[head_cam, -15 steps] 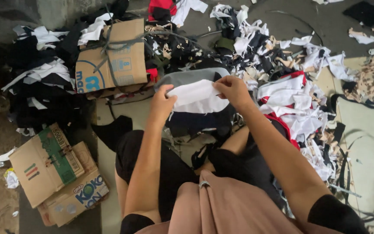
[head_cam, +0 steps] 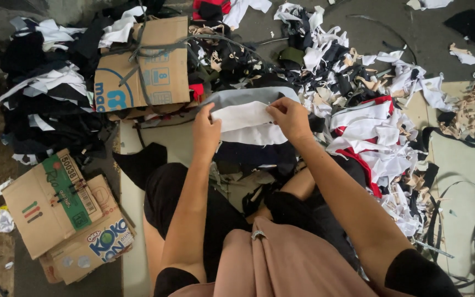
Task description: The person sorts through scraps of fabric on the floor, picking up different colored pieces of cloth and smoothing them out.
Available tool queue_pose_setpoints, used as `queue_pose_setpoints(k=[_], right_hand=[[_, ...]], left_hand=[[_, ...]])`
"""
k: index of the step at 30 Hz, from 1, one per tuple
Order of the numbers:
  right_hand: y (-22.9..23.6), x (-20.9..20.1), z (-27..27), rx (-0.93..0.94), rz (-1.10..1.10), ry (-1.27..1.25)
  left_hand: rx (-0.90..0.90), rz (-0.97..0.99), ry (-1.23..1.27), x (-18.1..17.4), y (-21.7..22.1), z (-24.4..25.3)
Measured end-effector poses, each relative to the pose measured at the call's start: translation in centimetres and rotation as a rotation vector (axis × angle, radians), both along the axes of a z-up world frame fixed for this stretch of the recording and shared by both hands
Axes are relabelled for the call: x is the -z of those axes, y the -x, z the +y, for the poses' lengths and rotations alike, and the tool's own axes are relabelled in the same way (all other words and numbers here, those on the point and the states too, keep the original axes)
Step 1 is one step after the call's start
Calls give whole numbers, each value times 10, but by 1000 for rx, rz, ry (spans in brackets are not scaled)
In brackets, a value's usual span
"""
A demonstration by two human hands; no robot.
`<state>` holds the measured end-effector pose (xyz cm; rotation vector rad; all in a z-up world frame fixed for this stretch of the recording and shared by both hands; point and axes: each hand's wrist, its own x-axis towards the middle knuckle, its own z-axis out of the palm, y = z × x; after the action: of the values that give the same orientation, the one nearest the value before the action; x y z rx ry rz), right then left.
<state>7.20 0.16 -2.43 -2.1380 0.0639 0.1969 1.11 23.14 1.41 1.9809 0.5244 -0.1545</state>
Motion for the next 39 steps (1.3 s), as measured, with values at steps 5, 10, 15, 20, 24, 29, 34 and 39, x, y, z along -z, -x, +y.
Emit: queue_pose_setpoints(k=[5, 10, 15, 20, 24, 29, 34, 39], right_hand=[[3, -3, 10, -34, -31, 36], [9, 2, 16, -49, -71, 139], [16, 17, 8, -94, -356, 500], [58, -8, 33, -228, -661, 769], [69, 8, 40, -405, -423, 788], [63, 29, 39, -454, -328, 861], [63, 41, 40, -465, -232, 897], [62, 45, 40, -437, -320, 893]], left_hand=[[-41, 11, -3, -5, 3, 8], [-52, 9, -45, 7, 4, 14], [-63, -97, -109, 43, 3, 19], [53, -168, -447, 52, 18, -6], [194, -105, -655, 81, 37, -32], [331, 98, -496, 88, 43, -32], [438, 283, -503, 89, 36, -34], [386, 256, -529, 84, 38, -38]])
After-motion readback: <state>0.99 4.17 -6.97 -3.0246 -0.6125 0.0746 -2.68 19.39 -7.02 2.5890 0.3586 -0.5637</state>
